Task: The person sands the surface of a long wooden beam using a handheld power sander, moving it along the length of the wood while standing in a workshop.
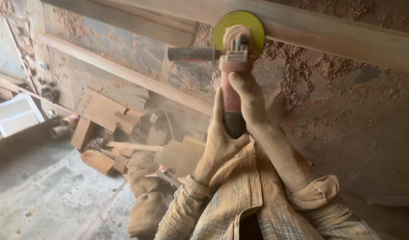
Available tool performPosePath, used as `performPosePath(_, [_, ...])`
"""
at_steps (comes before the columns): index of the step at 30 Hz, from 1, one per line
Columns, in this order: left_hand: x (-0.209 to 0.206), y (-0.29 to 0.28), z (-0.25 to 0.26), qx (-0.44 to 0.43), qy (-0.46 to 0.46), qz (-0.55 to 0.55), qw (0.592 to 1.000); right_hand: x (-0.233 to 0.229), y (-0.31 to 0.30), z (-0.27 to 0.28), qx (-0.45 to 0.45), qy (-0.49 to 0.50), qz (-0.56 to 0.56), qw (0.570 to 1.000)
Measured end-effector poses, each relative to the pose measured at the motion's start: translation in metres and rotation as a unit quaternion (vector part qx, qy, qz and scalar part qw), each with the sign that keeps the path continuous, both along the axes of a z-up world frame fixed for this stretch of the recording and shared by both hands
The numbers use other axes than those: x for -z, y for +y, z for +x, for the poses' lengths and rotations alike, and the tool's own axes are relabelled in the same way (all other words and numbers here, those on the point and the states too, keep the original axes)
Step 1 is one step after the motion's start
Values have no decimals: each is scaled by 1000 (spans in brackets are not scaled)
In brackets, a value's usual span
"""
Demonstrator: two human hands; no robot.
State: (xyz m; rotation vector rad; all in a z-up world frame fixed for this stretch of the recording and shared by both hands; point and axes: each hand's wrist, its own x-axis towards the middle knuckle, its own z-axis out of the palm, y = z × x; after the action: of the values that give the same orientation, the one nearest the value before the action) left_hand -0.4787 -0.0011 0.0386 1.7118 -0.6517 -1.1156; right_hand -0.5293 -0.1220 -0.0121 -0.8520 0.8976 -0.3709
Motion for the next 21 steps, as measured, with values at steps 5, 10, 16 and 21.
performPosePath(5, [-15,-21,-52,30,-255,-38,966,-4,-11,-64,41,-75,66,994])
performPosePath(10, [-19,-35,-91,48,-116,-23,992,5,-32,-111,6,62,-47,997])
performPosePath(16, [-12,-46,-135,81,-60,-52,994,-6,-40,-164,38,106,-5,994])
performPosePath(21, [-14,-58,-168,105,-15,23,994,-4,-48,-207,72,120,16,990])
